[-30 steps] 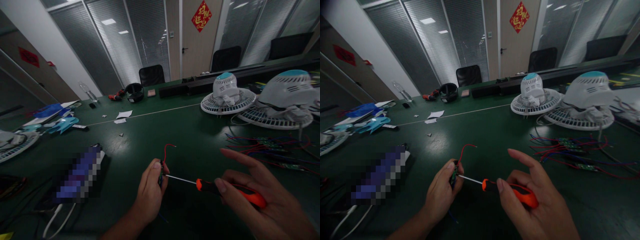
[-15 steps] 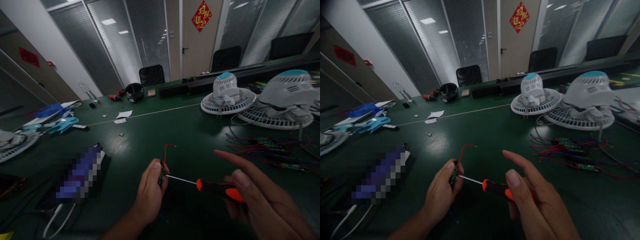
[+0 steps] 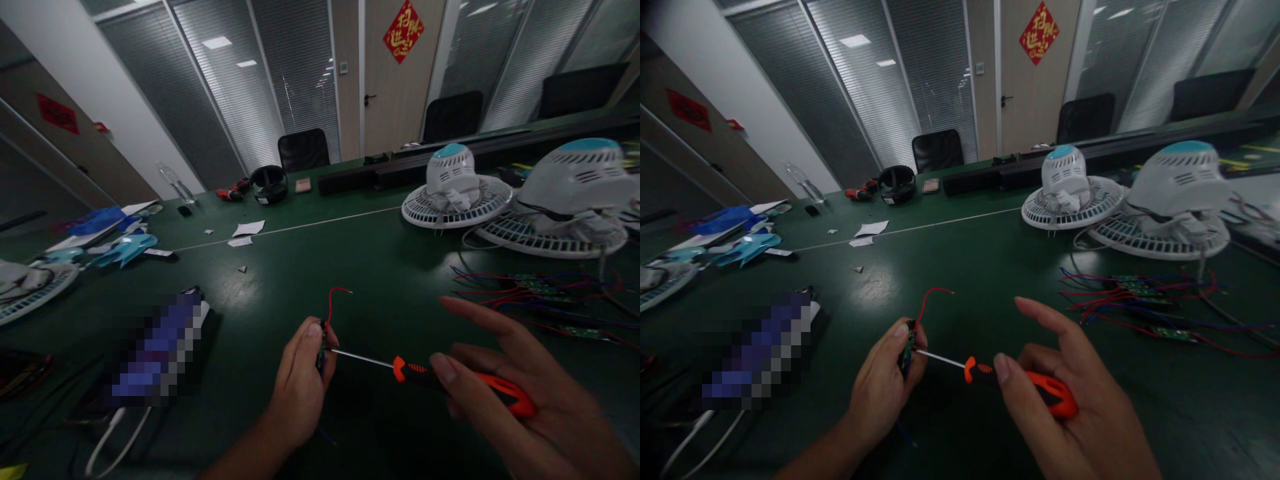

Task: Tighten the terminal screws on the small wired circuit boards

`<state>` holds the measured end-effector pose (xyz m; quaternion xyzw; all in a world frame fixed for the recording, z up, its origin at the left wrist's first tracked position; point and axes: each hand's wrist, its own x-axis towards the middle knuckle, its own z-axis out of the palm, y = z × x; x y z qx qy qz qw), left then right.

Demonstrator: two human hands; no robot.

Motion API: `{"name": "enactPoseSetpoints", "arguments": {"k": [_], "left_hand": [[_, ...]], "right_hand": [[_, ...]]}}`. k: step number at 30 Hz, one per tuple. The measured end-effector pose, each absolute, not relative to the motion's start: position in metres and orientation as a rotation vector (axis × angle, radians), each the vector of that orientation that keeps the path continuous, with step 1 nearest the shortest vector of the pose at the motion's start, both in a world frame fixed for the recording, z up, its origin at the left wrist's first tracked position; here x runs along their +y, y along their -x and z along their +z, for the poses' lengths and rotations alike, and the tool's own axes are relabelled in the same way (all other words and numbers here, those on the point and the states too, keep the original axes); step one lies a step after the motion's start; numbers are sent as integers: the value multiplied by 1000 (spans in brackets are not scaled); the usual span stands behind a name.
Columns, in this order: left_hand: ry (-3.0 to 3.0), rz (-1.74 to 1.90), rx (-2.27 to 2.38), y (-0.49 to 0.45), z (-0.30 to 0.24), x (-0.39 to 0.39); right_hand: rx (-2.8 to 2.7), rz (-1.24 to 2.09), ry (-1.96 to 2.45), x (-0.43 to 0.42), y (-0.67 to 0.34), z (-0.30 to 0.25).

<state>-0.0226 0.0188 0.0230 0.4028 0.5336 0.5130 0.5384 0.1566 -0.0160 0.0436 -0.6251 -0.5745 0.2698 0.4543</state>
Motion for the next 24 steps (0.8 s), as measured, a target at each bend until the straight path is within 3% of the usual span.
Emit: {"name": "enactPoseSetpoints", "arguments": {"k": [18, 24], "left_hand": [[-888, 1209, 1232, 24, 19, 18], [-930, 1185, 1243, 23, 22, 17]], "right_hand": [[-1420, 633, 1576, -15, -157, 46], [-1343, 819, 1482, -20, -155, 45]]}}
